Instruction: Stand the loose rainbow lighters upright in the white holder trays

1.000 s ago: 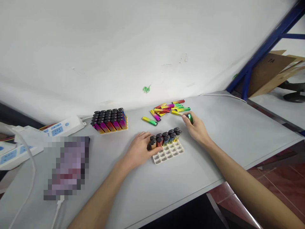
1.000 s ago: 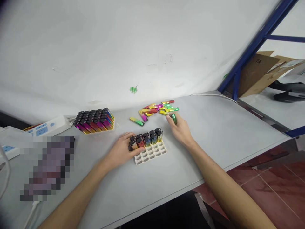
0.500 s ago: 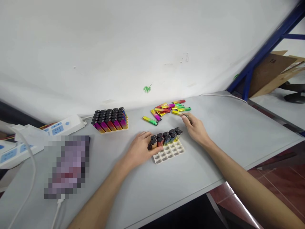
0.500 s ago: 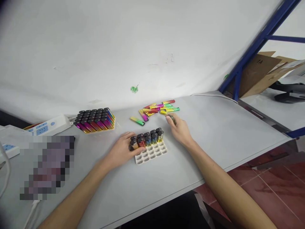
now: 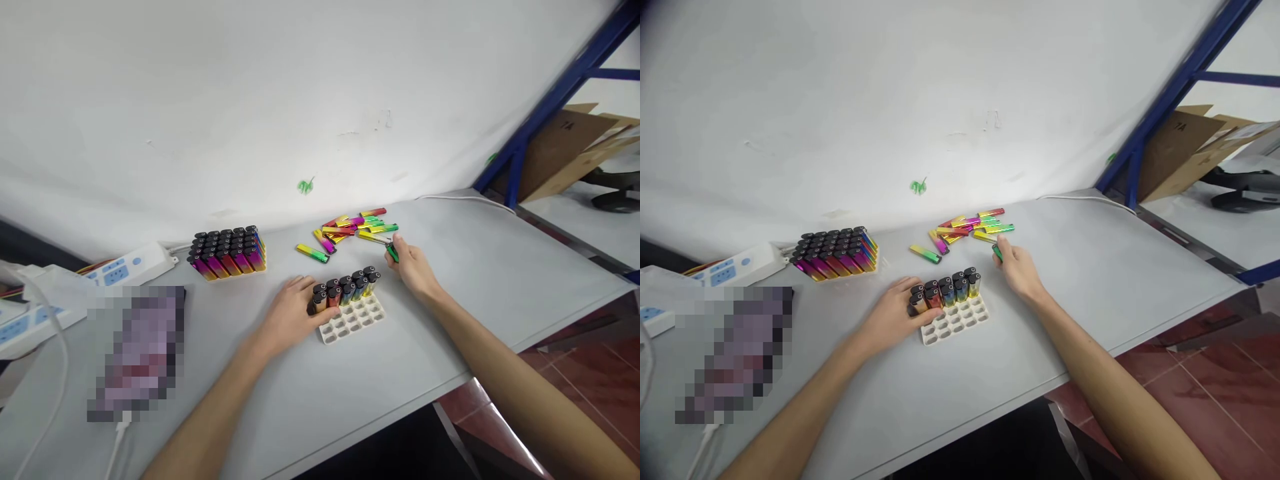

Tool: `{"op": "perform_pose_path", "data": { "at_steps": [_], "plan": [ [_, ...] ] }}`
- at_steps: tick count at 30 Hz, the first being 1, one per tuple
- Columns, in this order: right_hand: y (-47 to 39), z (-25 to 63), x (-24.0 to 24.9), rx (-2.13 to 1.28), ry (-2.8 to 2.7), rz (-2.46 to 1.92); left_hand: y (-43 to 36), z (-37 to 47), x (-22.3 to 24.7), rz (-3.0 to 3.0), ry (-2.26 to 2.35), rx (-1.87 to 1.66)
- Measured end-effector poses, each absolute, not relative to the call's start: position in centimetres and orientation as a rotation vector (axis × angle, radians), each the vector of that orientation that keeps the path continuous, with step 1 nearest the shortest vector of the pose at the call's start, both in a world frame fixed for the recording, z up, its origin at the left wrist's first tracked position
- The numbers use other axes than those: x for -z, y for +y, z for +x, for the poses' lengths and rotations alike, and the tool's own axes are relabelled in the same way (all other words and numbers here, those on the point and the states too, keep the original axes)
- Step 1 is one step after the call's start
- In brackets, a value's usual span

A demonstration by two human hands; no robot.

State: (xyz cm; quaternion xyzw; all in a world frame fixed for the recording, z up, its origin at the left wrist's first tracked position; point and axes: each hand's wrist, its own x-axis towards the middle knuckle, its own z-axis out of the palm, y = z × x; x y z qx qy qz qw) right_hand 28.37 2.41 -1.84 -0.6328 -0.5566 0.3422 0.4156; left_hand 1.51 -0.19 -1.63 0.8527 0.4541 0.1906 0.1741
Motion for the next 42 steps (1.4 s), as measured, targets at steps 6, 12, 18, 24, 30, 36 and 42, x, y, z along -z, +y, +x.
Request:
{"op": "perform_pose_path", "data": {
  "at_steps": [6, 12, 18, 24, 30, 36, 42],
  "plan": [
    [2.7, 28.6, 2.0, -1.103, -1.169, -1.423, -0.2, 1.5, 1.5, 2.414, 1.279, -0.54],
    [2.7, 28.7, 1.8, -1.164, -1.081, -1.367, -0.2, 1.5, 1.5, 2.421, 1.276, -0.528],
    [2.7, 28.4, 1.4, -1.173, -1.026, -1.348, -0.1, 1.6, 1.5, 2.426, 1.304, -0.508],
    [2.7, 28.5, 1.4, -1.21, -0.974, -1.32, -0.1, 1.5, 1.3, 2.411, 1.298, -0.502],
    [2.7, 28.3, 1.8, -1.17, -0.984, -1.271, -0.1, 1.1, 0.8, 2.382, 1.234, -0.48],
    [-0.6, 28.0, 0.1, -1.076, -1.256, -1.22, -0.1, 0.4, 0.7, 2.439, 1.138, -0.456],
    [-5.4, 26.2, -2.7, -0.819, -1.53, -1.318, -0.2, 0.1, 0.8, 2.429, 1.065, -0.391]
  ]
}}
